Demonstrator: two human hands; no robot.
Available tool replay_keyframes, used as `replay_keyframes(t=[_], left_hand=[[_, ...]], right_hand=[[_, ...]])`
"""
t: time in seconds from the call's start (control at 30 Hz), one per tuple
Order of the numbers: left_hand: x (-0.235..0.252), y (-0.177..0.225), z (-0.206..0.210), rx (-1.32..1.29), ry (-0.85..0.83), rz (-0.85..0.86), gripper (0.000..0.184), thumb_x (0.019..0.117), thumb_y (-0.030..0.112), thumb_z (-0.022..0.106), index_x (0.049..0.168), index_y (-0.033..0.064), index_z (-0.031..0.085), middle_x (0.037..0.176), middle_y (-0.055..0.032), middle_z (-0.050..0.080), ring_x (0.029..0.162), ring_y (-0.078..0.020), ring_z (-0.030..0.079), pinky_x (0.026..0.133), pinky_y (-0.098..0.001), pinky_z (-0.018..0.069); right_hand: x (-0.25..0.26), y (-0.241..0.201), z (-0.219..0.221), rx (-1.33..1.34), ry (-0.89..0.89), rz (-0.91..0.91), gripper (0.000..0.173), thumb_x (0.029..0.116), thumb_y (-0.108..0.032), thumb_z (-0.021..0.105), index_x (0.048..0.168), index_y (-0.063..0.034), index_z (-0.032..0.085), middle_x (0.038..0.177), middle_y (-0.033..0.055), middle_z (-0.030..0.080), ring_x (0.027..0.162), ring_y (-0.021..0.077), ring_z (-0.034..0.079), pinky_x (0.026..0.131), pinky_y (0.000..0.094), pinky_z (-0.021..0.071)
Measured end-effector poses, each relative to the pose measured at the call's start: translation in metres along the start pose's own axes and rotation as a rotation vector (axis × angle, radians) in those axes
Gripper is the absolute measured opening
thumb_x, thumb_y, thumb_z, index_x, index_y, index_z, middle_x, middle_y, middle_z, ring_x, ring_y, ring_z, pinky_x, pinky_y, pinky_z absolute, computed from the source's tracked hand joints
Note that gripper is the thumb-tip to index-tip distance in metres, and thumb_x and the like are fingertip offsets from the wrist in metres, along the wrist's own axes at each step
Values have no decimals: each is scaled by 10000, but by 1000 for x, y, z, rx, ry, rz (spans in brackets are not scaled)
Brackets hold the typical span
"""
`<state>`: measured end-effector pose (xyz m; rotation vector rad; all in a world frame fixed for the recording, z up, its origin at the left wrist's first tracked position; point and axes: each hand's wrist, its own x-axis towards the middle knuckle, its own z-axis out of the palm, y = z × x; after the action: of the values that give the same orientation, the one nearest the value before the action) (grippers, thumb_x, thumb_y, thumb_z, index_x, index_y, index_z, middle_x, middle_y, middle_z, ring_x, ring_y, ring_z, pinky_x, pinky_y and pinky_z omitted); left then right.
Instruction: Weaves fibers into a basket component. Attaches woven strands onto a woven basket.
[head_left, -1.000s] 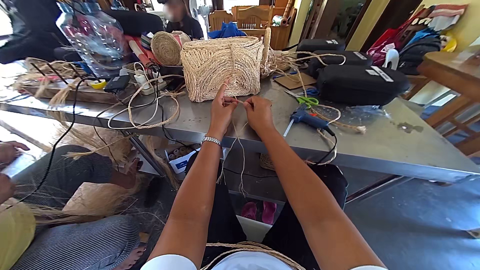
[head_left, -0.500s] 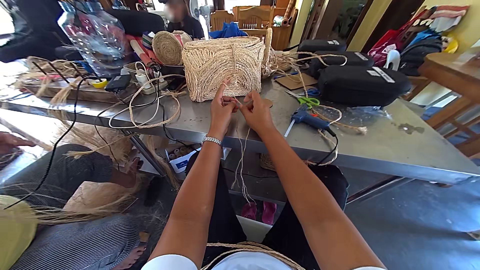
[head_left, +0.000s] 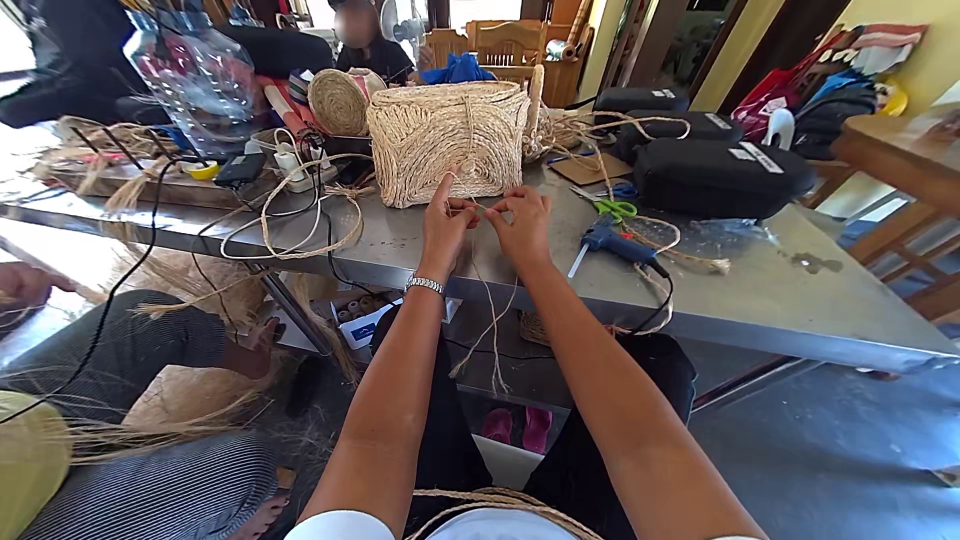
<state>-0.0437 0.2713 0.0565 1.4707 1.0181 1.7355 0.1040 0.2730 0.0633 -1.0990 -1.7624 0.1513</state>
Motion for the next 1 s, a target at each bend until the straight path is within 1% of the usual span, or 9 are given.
replay_keyframes(t=[0.07,0.23,0.37,0.47,0.7,0.77,0.83,0.9,1.0], left_hand=[[0,0,0,-4,-4,1,744,941,-19,634,1604,103,322,982,-154,694,818,-203,705,783,-332,603],[0,0,0,-26,-3,-3,752,943,-37,631,1609,104,312,993,-163,691,819,-204,712,786,-329,609],[0,0,1,-39,-19,10,773,936,-37,641,1614,95,293,971,-153,695,816,-203,716,805,-332,613],[0,1,0,-66,-43,26,781,944,-19,653,1617,79,269,988,-153,687,831,-206,713,831,-347,611],[0,1,-1,-69,-57,63,779,939,-17,660,1612,70,278,1020,-133,677,857,-181,691,845,-329,591],[1,-1,-1,-68,-20,68,777,932,-24,652,1609,58,279,1000,-131,677,837,-175,687,831,-321,588],[1,-2,-2,-74,44,69,792,923,-35,638,1613,56,261,984,-125,673,827,-165,676,821,-307,577],[1,-2,-4,-66,147,58,797,924,-32,628,1616,59,243,988,-124,661,830,-163,667,823,-311,570],[3,-4,-10,-62,340,49,817,908,-50,609,1622,84,236,1031,-148,633,856,-183,655,826,-334,569]], right_hand=[[0,-1,-1,-17,-4,12,206,965,-278,711,957,-91,796,1376,133,603,1236,380,515,1049,602,384],[0,-2,1,-14,-67,27,248,1016,-248,627,968,-66,789,1421,106,573,1287,370,483,1055,608,376],[2,-1,2,15,-148,4,286,1052,-183,537,978,-26,764,1316,143,613,1254,372,510,1048,575,406],[4,-2,1,19,-235,-9,327,1080,-161,474,1004,-7,752,1270,179,640,1254,376,530,1099,521,402],[4,-1,0,65,-336,-41,365,1100,-157,422,1037,28,731,1175,199,671,1190,326,589,1090,475,405],[4,1,0,112,-348,-31,347,1091,-210,474,1060,29,725,1139,199,682,1137,318,618,1048,477,447],[4,1,-1,166,-373,-4,342,1032,-299,608,1058,25,716,1106,198,680,1066,316,633,986,495,488],[5,0,-3,283,-392,88,317,982,-306,689,1045,3,710,1076,160,674,1006,256,629,919,462,506],[6,-2,-10,710,-329,329,254,1050,-224,564,1145,-18,678,1094,72,681,996,140,624,862,351,514]])
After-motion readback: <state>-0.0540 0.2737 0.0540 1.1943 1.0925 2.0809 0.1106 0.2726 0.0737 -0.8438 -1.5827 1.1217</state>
